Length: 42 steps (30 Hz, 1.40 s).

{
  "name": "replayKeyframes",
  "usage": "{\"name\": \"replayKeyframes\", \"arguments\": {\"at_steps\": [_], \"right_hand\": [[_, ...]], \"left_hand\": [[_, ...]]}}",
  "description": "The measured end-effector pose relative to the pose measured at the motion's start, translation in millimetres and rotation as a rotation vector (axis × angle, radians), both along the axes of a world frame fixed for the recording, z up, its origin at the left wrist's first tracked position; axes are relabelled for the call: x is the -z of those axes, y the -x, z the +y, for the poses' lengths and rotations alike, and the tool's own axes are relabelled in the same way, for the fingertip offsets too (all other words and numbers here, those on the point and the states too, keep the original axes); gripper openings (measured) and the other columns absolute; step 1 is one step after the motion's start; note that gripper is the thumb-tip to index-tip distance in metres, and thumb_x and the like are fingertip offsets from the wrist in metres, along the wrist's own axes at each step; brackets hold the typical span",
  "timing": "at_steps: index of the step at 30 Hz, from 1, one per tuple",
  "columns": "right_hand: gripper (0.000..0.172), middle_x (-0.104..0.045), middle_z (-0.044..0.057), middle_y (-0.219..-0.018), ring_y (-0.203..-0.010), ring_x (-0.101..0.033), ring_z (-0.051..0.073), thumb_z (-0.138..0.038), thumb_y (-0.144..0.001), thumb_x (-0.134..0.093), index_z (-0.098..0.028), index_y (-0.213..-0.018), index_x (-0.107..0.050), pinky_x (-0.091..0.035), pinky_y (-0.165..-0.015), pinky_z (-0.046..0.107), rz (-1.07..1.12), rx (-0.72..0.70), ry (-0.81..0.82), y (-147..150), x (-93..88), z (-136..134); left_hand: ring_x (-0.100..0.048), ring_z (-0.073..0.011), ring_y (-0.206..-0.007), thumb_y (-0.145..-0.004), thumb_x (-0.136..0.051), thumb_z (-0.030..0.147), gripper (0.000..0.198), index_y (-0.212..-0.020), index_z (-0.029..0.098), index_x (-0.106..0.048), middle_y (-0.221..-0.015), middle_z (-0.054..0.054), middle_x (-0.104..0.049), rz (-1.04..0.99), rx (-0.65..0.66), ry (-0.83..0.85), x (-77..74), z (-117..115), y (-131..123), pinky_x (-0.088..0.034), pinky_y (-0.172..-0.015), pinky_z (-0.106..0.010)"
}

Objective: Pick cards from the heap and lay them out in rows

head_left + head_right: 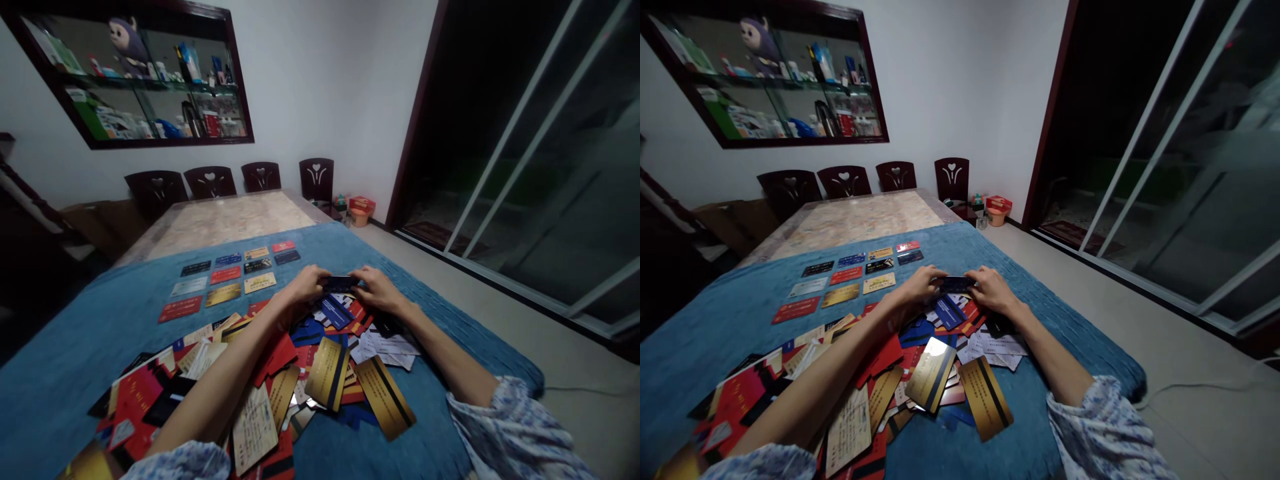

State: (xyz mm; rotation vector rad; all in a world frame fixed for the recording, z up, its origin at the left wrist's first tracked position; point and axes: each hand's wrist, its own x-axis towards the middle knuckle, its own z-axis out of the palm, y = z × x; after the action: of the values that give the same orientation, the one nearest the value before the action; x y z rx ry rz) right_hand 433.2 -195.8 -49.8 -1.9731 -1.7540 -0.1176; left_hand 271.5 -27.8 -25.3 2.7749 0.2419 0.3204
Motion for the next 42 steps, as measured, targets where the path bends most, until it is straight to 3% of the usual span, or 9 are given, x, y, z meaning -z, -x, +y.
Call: {"name": "replayKeyframes", "arguments": {"at_steps": [6, 13, 16, 21, 26, 31, 37, 42], "right_hand": [[0.031, -0.063, 0.008, -0.093, -0.083, -0.058, 0.019, -0.021, -0.084, -0.060, -0.018, -0.114, -0.066, -0.041, -0.078, 0.028, -0.005, 0.085, 0.036, 5.7, -2.0, 0.8], [0.027, -0.062, 0.006, -0.086, -0.079, -0.056, 0.020, -0.026, -0.083, -0.061, -0.017, -0.107, -0.066, -0.040, -0.072, 0.028, 0.000, 0.142, 0.019, 2.7, 1.7, 2.3], [0.019, -0.063, 0.005, -0.082, -0.078, -0.057, 0.020, -0.028, -0.081, -0.063, -0.018, -0.096, -0.068, -0.041, -0.071, 0.029, 0.043, 0.115, -0.033, 0.4, 3.7, 3.9], [0.018, -0.069, 0.005, -0.083, -0.079, -0.059, 0.021, -0.025, -0.082, -0.059, -0.019, -0.094, -0.072, -0.044, -0.072, 0.030, 0.204, 0.027, -0.147, 1.9, 2.3, 6.0], [0.014, -0.069, 0.006, -0.085, -0.084, -0.060, 0.021, -0.026, -0.081, -0.058, -0.018, -0.085, -0.069, -0.045, -0.078, 0.032, 0.233, 0.036, -0.248, 4.4, 0.8, 6.8], [0.016, -0.068, 0.008, -0.089, -0.085, -0.061, 0.021, -0.025, -0.084, -0.054, -0.017, -0.091, -0.066, -0.045, -0.080, 0.033, 0.241, 0.032, -0.319, 4.7, 2.2, 7.1], [0.020, -0.070, 0.009, -0.092, -0.088, -0.059, 0.024, -0.025, -0.091, -0.051, -0.020, -0.102, -0.067, -0.044, -0.081, 0.037, 0.106, 0.024, -0.341, 4.7, 2.8, 7.2], [0.028, -0.069, 0.010, -0.088, -0.092, -0.053, 0.026, -0.028, -0.096, -0.047, -0.022, -0.107, -0.072, -0.041, -0.082, 0.040, -0.020, 0.062, -0.316, 4.9, 0.4, 6.1]], "left_hand": [[-0.062, -0.0183, -0.082, -0.075, -0.050, 0.013, 0.042, -0.108, 0.012, -0.076, -0.094, -0.007, -0.075, -0.023, -0.033, 0.029, 0.8, 0.2, 0.3, -0.047, -0.077, -0.022], [-0.059, -0.0153, -0.075, -0.074, -0.049, 0.017, 0.035, -0.094, 0.009, -0.077, -0.078, -0.001, -0.070, -0.054, -0.047, 0.225, 0.1, 0.0, 1.1, -0.047, -0.075, -0.022], [-0.058, -0.0152, -0.074, -0.075, -0.050, 0.021, 0.032, -0.090, 0.008, -0.076, -0.074, 0.000, -0.067, -0.101, -0.061, 0.343, 2.0, 0.7, -0.2, -0.047, -0.072, -0.022], [-0.059, -0.0152, -0.075, -0.074, -0.052, 0.024, 0.031, -0.089, 0.008, -0.076, -0.073, 0.001, -0.066, -0.141, -0.067, 0.454, 7.2, 2.3, -4.1, -0.047, -0.070, -0.021], [-0.060, -0.0161, -0.076, -0.074, -0.052, 0.022, 0.035, -0.092, 0.008, -0.077, -0.075, 0.000, -0.068, -0.113, -0.058, 0.427, 10.7, 2.0, -3.8, -0.047, -0.070, -0.022], [-0.063, -0.0163, -0.077, -0.074, -0.052, 0.018, 0.033, -0.091, 0.009, -0.078, -0.079, -0.001, -0.072, -0.080, -0.084, 0.344, 11.2, -0.3, -2.2, -0.049, -0.073, -0.023], [-0.067, -0.0183, -0.087, -0.077, -0.053, 0.016, 0.029, -0.092, 0.011, -0.077, -0.091, -0.005, -0.076, -0.111, -0.076, 0.261, 7.1, -2.0, -2.7, -0.051, -0.084, -0.026], [-0.067, -0.0180, -0.092, -0.075, -0.052, 0.009, 0.048, -0.119, 0.015, -0.067, -0.103, -0.005, -0.075, -0.210, -0.102, 0.237, 3.9, -5.2, -0.8, -0.051, -0.087, -0.029]]}}
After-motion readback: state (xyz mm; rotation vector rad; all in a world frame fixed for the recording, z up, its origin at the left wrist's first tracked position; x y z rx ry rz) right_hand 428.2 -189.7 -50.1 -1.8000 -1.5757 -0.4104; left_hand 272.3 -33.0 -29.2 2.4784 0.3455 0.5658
